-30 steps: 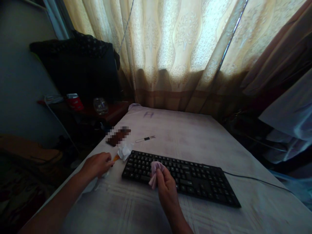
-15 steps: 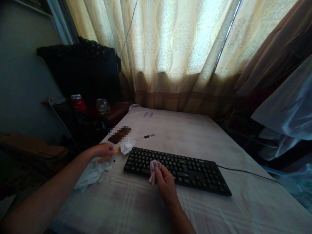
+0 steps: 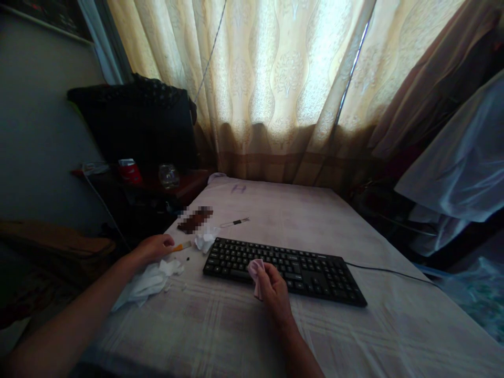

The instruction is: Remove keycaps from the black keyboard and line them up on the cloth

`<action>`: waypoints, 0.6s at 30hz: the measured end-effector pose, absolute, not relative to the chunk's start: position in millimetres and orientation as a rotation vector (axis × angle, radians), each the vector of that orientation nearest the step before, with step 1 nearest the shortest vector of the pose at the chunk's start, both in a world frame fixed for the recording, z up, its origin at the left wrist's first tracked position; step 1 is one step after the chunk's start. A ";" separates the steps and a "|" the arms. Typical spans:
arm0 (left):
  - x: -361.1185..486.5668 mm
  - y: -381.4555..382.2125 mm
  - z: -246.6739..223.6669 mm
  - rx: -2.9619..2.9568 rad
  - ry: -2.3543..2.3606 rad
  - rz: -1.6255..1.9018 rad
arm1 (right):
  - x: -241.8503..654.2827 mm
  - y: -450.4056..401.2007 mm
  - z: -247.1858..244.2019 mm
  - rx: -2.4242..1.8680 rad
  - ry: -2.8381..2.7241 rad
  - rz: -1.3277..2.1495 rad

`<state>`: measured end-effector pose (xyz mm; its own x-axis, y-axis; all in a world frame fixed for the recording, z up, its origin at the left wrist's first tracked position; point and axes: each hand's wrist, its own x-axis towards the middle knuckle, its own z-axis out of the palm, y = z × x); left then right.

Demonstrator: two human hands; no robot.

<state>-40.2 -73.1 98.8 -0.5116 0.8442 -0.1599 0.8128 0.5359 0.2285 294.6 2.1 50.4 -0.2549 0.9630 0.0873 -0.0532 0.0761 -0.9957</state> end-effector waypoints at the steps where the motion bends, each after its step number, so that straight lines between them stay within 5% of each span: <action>1: -36.8 -74.5 99.1 1.434 2.515 0.170 | 295.5 1.6 51.0 -0.985 -1.407 1.355; 18: -3.3 -86.2 113.7 1.648 2.513 0.068 | 301.2 2.0 50.7 -0.992 -1.477 1.379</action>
